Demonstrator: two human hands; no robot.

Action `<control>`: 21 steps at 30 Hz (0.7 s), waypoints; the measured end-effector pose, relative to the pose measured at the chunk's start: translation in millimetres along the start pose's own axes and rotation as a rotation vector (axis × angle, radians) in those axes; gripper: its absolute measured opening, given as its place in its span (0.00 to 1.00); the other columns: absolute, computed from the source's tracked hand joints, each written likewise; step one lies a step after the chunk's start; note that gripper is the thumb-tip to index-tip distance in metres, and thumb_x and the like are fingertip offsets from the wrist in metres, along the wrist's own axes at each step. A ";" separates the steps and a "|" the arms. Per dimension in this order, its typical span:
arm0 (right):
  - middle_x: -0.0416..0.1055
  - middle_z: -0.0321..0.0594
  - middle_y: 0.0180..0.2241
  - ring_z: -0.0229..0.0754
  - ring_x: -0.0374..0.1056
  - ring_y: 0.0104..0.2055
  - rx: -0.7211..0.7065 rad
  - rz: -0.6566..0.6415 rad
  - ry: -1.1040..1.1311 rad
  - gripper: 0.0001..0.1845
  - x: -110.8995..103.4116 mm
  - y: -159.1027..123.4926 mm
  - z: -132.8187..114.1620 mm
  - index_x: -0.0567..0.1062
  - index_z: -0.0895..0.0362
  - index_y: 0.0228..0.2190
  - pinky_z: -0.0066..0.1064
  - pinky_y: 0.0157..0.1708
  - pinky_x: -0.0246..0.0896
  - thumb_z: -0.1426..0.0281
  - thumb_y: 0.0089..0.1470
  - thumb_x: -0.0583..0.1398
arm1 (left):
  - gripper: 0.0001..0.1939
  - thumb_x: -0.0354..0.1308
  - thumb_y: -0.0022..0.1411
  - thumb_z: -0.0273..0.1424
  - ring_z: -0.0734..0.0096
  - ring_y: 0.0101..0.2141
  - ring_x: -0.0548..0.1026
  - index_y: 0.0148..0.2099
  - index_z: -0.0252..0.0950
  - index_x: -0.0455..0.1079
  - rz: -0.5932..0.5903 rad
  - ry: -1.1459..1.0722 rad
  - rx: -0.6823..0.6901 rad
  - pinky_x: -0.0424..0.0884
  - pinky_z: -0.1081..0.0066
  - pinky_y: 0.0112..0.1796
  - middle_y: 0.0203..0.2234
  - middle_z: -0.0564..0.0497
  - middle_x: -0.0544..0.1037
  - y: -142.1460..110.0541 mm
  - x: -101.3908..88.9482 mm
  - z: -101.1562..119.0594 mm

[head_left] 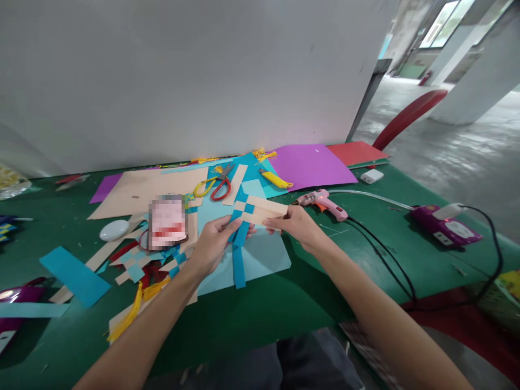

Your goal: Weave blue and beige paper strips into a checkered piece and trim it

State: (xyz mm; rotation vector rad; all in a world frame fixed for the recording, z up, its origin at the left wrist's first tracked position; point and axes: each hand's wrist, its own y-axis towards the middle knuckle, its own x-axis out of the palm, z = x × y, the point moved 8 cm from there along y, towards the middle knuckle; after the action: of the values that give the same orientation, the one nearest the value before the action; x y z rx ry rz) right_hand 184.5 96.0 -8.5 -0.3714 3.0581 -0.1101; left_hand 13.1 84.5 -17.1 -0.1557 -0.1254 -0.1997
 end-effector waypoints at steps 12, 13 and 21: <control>0.62 0.31 0.22 0.34 0.56 0.25 -0.047 0.034 -0.087 0.18 -4.8 -2.7 -8.2 0.72 0.58 0.26 0.28 0.25 0.47 0.55 0.45 0.64 | 0.15 0.63 0.57 0.40 0.63 0.32 0.79 0.41 0.34 0.75 0.033 0.148 0.105 0.75 0.66 0.38 0.32 0.45 0.81 -0.9 -2.8 6.7; 0.59 0.31 0.21 0.33 0.54 0.24 -0.060 0.035 -0.089 0.18 -4.7 -2.8 -9.1 0.70 0.58 0.23 0.28 0.25 0.45 0.55 0.46 0.63 | 0.15 0.63 0.57 0.40 0.62 0.32 0.79 0.40 0.34 0.75 0.029 0.162 0.109 0.75 0.66 0.38 0.31 0.46 0.81 -1.0 -2.0 7.2; 0.52 0.29 0.18 0.32 0.45 0.22 -0.086 0.041 -0.187 0.19 -5.1 -3.7 -11.9 0.66 0.57 0.17 0.30 0.23 0.37 0.58 0.48 0.62 | 0.18 0.63 0.55 0.44 0.63 0.32 0.78 0.40 0.34 0.76 0.141 0.288 0.166 0.74 0.69 0.35 0.31 0.48 0.81 -2.5 -8.3 12.2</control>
State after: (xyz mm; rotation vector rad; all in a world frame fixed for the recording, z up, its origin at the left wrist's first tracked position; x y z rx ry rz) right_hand 189.5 94.4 3.9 -0.3046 2.8901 0.0556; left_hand 3.2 85.7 -6.0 0.0308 0.1550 -0.0692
